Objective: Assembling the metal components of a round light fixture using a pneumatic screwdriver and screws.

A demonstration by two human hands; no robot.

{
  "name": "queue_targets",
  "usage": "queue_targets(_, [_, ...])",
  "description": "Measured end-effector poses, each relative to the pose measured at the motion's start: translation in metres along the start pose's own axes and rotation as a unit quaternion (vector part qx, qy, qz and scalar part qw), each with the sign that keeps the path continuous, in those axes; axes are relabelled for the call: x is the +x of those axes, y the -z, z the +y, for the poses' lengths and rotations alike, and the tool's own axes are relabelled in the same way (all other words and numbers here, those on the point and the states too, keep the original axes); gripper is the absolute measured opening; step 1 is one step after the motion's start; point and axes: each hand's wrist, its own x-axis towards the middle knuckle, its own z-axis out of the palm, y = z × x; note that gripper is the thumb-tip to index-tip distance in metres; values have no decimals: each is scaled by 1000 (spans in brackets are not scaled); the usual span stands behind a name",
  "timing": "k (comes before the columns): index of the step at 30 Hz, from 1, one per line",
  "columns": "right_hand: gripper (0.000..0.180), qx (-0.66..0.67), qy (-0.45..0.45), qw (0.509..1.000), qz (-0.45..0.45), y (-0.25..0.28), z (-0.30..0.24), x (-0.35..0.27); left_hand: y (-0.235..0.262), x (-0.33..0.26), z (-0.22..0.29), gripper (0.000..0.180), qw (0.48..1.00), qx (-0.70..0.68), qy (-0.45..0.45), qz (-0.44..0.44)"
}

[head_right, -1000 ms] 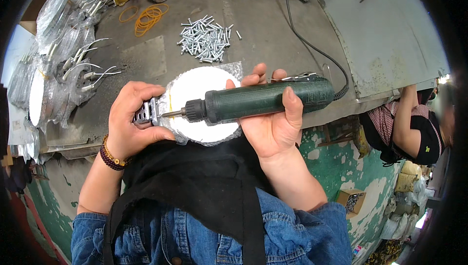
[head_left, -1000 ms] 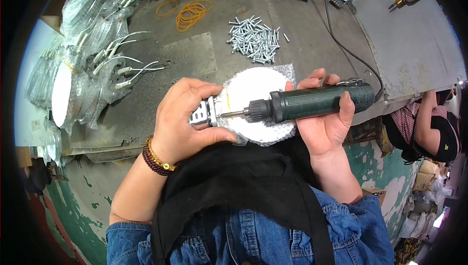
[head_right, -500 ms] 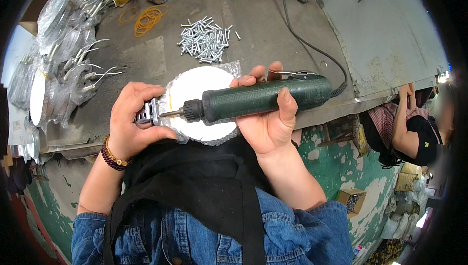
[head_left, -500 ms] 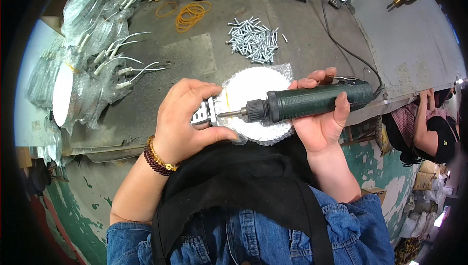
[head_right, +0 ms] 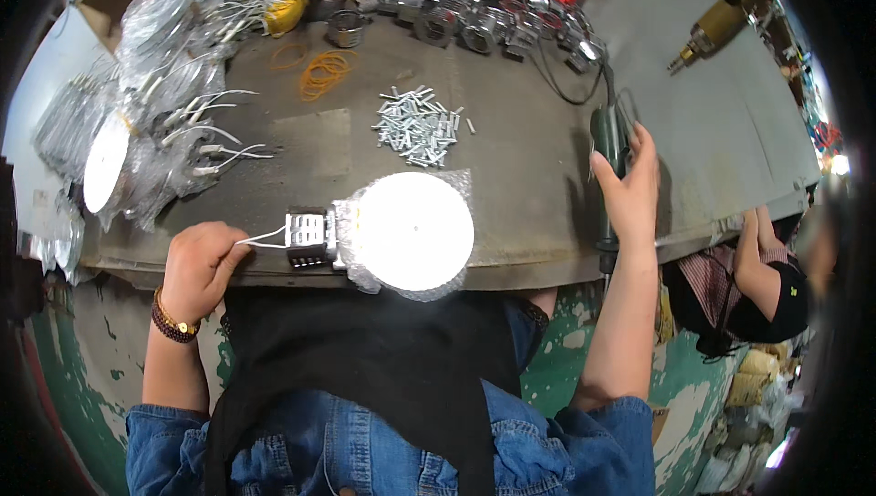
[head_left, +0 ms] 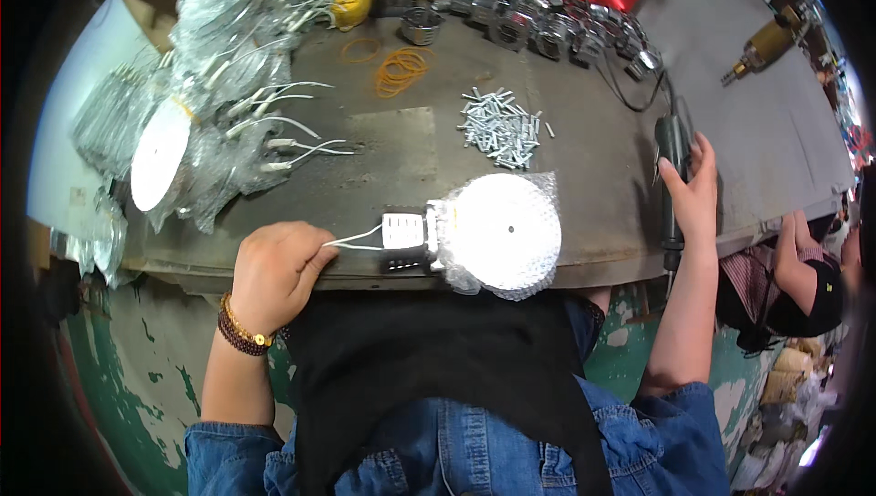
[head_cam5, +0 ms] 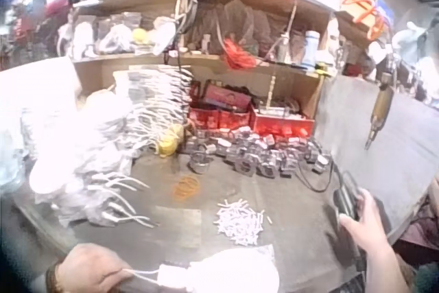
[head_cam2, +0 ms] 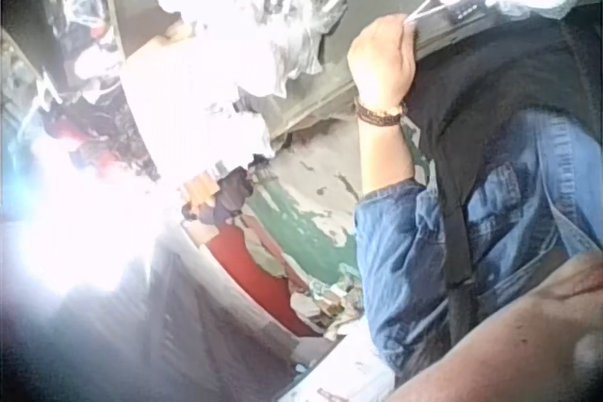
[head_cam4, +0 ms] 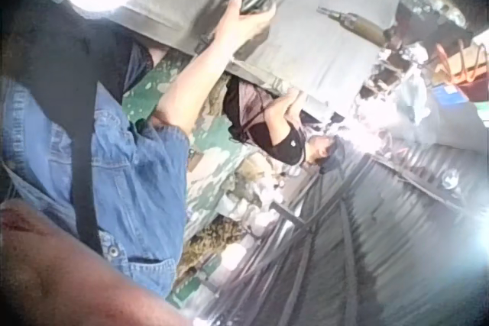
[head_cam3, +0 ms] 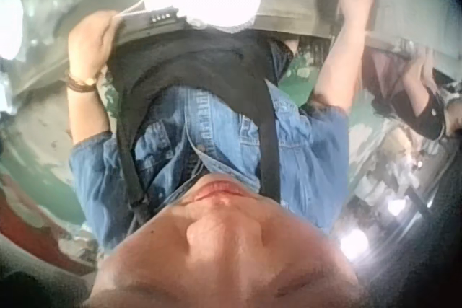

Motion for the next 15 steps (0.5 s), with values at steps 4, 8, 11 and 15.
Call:
queue_targets(4, [63, 138, 111, 970, -167, -10, -103, -38, 2, -12, -6, 9, 995, -82, 54, 30])
queue_targets(8, [77, 138, 259, 890, -349, -26, -157, -55, 3, -22, -2, 10, 990, -95, 84, 58])
queue_targets(11, [86, 128, 279, 889, -341, -32, -161, -43, 5, -35, -7, 13, 969, -166, 165, 75])
queue_targets(15, [87, 105, 201, 864, -449, -36, -173, -35, -8, -67, 9, 15, 830, -465, 297, -79])
